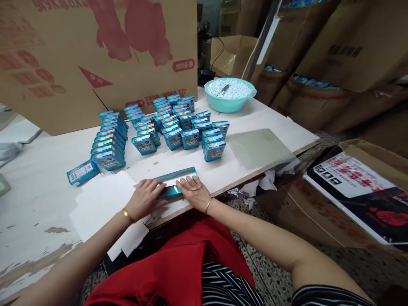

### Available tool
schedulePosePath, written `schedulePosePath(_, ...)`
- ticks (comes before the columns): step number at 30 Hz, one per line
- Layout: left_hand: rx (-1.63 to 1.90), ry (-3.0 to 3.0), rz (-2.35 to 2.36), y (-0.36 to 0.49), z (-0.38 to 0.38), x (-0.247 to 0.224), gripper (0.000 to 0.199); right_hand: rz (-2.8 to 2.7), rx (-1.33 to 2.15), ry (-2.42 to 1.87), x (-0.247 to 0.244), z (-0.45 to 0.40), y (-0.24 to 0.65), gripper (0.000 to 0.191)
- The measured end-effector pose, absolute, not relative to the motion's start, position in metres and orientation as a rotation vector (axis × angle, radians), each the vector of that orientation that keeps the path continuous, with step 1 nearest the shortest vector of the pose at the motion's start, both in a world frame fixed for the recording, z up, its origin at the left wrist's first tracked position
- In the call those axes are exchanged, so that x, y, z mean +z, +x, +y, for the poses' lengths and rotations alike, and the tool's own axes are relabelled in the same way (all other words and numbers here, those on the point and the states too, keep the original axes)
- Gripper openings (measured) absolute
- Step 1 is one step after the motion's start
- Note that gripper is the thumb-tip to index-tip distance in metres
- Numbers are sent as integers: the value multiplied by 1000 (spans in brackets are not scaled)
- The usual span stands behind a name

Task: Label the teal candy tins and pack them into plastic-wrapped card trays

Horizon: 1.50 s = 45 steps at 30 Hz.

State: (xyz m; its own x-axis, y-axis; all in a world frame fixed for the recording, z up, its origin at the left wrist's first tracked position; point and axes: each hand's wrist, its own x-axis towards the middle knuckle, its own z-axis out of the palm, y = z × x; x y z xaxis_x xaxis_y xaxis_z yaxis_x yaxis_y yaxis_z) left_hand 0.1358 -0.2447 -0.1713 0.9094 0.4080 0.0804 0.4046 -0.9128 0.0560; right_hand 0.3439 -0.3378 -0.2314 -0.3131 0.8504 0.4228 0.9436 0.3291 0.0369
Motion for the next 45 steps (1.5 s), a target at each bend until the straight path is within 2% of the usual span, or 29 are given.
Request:
schedulePosePath(3,148,3140,671,133,-260,-183,27,-2305,-319,-1655,-231,-339,343,29)
schedulePosePath(8,180,3010,796,135,-271,-197,23,-2317,-189,-1707,-227,-338,344,5)
schedulePosePath(19,14,2552,977,143,-255,-184,11,-2292,57,-1827,-215,-328,345,20)
schedulePosePath(30,-279,2212,783,152,-214,-174,19,-2340,464,-1918,-190,-314,352,26)
schedulePosePath(34,-383,2182,767,155,-204,-174,23,-2386,626,-1997,-181,-307,352,35)
schedulePosePath(45,-357,2151,772,155,-200,-179,25,-2579,902,-1932,-174,-283,352,37)
